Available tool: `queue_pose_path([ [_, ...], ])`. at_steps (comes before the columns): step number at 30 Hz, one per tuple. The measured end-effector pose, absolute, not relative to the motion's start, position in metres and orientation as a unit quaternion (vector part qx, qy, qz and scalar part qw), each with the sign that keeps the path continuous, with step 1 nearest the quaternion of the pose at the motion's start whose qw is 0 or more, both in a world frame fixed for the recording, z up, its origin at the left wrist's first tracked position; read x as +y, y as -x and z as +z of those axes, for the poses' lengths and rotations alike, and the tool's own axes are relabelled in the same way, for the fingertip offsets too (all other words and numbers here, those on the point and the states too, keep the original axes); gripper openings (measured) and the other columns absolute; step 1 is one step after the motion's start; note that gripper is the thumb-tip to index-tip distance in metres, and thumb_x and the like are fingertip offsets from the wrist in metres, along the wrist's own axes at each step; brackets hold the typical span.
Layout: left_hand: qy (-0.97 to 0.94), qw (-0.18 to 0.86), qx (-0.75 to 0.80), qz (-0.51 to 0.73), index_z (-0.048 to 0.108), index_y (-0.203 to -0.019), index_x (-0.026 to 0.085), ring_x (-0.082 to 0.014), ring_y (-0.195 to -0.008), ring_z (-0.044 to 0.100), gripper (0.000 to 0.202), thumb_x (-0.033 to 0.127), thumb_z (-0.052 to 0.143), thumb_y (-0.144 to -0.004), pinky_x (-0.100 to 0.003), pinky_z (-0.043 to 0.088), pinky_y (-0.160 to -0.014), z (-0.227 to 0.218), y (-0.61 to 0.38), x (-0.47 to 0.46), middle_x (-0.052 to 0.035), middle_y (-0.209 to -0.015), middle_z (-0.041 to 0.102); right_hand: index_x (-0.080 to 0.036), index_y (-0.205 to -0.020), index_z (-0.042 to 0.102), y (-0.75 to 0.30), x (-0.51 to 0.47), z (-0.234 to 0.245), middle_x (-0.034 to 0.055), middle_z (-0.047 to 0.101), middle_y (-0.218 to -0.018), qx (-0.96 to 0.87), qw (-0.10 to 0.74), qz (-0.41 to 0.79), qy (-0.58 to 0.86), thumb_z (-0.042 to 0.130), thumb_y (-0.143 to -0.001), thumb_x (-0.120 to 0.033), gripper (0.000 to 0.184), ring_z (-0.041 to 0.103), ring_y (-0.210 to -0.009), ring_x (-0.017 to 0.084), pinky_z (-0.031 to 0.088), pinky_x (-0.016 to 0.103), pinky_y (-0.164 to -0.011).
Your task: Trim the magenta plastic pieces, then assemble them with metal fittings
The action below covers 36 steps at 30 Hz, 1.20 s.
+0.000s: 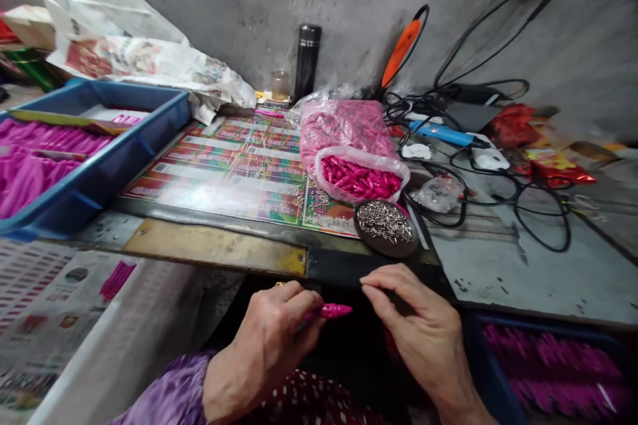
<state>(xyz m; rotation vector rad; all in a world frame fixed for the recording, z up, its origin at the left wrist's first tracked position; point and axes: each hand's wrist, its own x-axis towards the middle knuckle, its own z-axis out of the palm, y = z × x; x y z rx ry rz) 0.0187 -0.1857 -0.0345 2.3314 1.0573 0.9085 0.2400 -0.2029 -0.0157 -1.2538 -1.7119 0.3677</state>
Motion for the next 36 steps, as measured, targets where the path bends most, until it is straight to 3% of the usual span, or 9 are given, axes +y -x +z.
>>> queue_pose_path([
  [4, -0.839, 0.218, 0.378, 0.323, 0.069, -0.087, 0.018, -0.0122, -0.056, 0.059, 0.017, 0.017, 0.053, -0.095, -0.022, 0.041, -0.053, -0.032, -0.021, -0.188, -0.0002, -0.070, 0.062, -0.023, -0.090, 0.067, -0.217, -0.218, -0.015, -0.0011, 0.066, -0.086, -0.680, 0.491, 0.245, 0.486, 0.064, -0.095, -0.010, 0.015, 0.063, -0.081, 0.014, 0.051, 0.024, -0.075],
  [8, -0.846, 0.199, 0.367, 0.333, 0.069, -0.089, 0.018, -0.0126, -0.057, 0.058, 0.020, 0.020, 0.052, -0.098, -0.022, 0.042, -0.055, -0.031, -0.023, -0.190, -0.0003, -0.070, 0.062, -0.023, -0.089, 0.068, -0.207, -0.218, -0.017, 0.0004, 0.068, -0.089, -0.680, 0.501, 0.260, 0.468, 0.064, -0.094, -0.008, 0.016, 0.064, -0.088, 0.016, 0.051, 0.026, -0.081],
  [15, -0.854, 0.161, 0.363, 0.336, 0.067, -0.086, 0.018, -0.0130, -0.055, 0.056, 0.025, 0.022, 0.047, -0.101, -0.024, 0.038, -0.052, -0.030, -0.023, -0.192, -0.0001, -0.068, 0.061, -0.022, -0.088, 0.067, -0.205, -0.216, -0.021, 0.0006, 0.067, -0.087, -0.677, 0.495, 0.274, 0.471, 0.063, -0.095, -0.009, 0.015, 0.063, -0.084, 0.016, 0.051, 0.027, -0.077],
  [22, -0.861, 0.144, 0.364, 0.325, 0.065, -0.087, 0.018, -0.0137, -0.057, 0.056, 0.024, 0.020, 0.046, -0.101, -0.025, 0.039, -0.053, -0.033, -0.023, -0.192, -0.0001, -0.070, 0.061, -0.020, -0.090, 0.064, -0.201, -0.216, -0.021, 0.0017, 0.066, -0.084, -0.731, 0.470, 0.159, 0.469, 0.060, -0.095, -0.006, 0.015, 0.061, -0.082, 0.017, 0.052, 0.028, -0.076],
  [31, -0.873, 0.107, 0.351, 0.320, 0.063, -0.087, 0.020, -0.0153, -0.055, 0.056, 0.024, 0.014, 0.043, -0.099, -0.026, 0.039, -0.049, -0.036, -0.023, -0.189, 0.0004, -0.069, 0.059, -0.010, -0.106, 0.068, -0.206, -0.223, -0.036, 0.0133, 0.073, -0.093, -0.820, 0.386, -0.101, 0.410, 0.057, -0.093, -0.004, 0.018, 0.069, -0.089, 0.026, 0.059, 0.039, -0.082],
  [36, -0.878, 0.080, 0.333, 0.333, 0.060, -0.082, 0.020, -0.0147, -0.054, 0.056, 0.028, 0.011, 0.040, -0.099, -0.025, 0.040, -0.048, -0.036, -0.024, -0.186, 0.0000, -0.067, 0.060, -0.014, -0.100, 0.068, -0.201, -0.220, -0.030, 0.0096, 0.070, -0.087, -0.794, 0.429, 0.009, 0.431, 0.055, -0.091, 0.000, 0.021, 0.068, -0.079, 0.021, 0.059, 0.032, -0.074],
])
